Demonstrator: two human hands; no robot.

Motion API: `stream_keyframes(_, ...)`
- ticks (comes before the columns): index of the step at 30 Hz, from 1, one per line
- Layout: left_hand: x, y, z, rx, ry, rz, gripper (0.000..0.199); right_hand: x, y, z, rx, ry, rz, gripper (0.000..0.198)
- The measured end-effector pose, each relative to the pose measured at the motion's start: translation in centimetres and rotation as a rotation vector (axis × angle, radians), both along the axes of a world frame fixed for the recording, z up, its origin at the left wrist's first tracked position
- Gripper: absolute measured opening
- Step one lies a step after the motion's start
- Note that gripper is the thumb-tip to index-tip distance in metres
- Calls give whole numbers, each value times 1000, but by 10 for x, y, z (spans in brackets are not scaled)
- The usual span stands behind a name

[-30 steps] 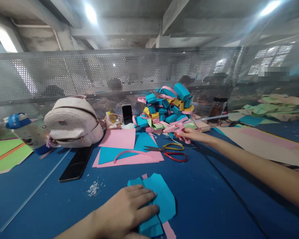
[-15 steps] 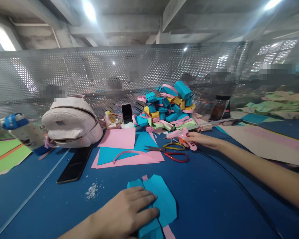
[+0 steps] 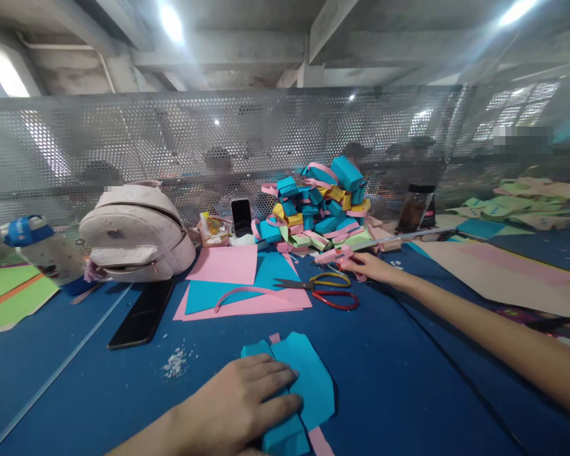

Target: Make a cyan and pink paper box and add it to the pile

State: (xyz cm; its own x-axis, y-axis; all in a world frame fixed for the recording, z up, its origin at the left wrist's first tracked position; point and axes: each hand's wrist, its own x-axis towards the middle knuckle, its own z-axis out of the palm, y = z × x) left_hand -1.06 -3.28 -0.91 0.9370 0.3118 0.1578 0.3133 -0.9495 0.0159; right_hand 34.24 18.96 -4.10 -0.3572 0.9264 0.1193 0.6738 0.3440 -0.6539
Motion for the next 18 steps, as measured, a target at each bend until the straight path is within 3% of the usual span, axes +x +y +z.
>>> stream_keyframes(6,1,0,0,-22,11,9,63,8,-22,17,81,-317,-60,41)
stream_keyframes(12,2,0,1,-29,13,7,63,-14,-78,55,235,-598,-198,31)
stream_keyframes(13,2,1,1,-27,6,8,63,-25,-90,59,295,-612,-167,32)
stream_keyframes(15,2,1,0,-26,-10,7,63,-51,-110,62,330,-449,45,30)
stream_keyframes(18,1,1,-1,-18,-18,5,62,-89,-130,52,156,-11,401,34)
